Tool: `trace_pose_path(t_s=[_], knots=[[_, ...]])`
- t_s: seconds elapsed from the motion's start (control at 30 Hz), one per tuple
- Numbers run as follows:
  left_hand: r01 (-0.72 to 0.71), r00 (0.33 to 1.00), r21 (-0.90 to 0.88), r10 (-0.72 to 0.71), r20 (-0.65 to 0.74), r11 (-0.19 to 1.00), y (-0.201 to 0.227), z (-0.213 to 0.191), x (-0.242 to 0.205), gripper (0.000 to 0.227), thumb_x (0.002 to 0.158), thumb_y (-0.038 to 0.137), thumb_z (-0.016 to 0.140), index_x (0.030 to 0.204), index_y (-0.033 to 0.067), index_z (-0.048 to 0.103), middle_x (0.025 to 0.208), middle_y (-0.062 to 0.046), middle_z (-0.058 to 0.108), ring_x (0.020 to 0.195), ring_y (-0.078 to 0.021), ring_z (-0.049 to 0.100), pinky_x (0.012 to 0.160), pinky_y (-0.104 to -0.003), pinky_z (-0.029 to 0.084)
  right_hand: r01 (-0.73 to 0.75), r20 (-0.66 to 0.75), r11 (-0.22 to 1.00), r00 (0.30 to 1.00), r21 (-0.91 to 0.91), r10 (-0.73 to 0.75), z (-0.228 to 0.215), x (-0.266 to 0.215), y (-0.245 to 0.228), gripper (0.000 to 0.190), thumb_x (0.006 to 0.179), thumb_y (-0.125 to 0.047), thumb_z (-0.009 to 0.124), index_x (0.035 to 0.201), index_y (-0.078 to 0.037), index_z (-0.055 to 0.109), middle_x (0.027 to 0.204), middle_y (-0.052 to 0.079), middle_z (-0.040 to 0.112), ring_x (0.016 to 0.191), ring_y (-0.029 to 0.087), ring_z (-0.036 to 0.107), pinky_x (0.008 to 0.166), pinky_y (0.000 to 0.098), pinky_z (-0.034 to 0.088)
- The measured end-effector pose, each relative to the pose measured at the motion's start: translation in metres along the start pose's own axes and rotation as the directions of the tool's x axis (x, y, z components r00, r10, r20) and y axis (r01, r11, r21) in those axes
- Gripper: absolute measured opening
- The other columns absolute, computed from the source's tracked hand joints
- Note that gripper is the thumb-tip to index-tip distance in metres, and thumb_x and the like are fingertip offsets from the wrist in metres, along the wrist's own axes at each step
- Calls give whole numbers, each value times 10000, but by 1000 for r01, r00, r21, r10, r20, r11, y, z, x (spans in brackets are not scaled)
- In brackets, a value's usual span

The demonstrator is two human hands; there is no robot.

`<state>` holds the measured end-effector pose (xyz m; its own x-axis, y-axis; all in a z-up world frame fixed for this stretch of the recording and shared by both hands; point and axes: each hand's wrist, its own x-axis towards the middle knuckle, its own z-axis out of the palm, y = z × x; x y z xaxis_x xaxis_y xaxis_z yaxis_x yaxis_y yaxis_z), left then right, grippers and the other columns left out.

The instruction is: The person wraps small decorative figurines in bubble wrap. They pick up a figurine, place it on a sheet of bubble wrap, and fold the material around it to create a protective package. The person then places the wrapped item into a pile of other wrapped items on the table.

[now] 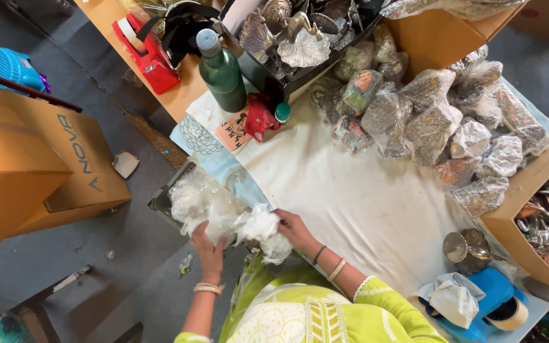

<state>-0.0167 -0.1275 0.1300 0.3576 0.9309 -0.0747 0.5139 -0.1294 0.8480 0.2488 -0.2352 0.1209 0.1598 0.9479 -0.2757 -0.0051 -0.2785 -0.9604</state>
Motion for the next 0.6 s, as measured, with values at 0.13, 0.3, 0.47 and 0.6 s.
trace_pose_path(t_s=[0.13,0.3,0.47,0.6], knots=[[-143,989,605,97,108,783,-87,9,22,701,851,382,720,1440,84,484,1423,-243,482,1318,-507,419,1067,-570,365,-134,-52,853,981,505,185,-19,2,36,284,999,-78,543,1234,24,665,1096,64,740,983,149,687,876,304,567],[-179,964,660,-5,267,729,-175,45,40,510,872,310,675,1313,85,551,1381,-213,529,1316,-473,453,1090,-519,400,-85,-171,815,960,573,220,-55,-22,16,343,1022,-180,508,1237,45,651,1107,81,732,994,158,688,893,314,549],[335,908,527,-416,39,781,-82,38,55,438,907,244,641,1315,96,580,1354,-173,559,1307,-394,509,1071,-519,439,-32,-205,790,959,612,197,-67,-38,32,370,1019,-207,508,1258,51,625,1105,106,715,998,186,680,910,331,540],[-109,994,473,104,37,874,-6,31,54,746,672,147,791,1346,28,495,1319,-226,538,1250,-454,476,1096,-530,363,-25,-222,701,940,713,258,-64,-41,55,351,1015,-221,478,1237,16,609,1087,115,719,970,206,702,881,353,572]])
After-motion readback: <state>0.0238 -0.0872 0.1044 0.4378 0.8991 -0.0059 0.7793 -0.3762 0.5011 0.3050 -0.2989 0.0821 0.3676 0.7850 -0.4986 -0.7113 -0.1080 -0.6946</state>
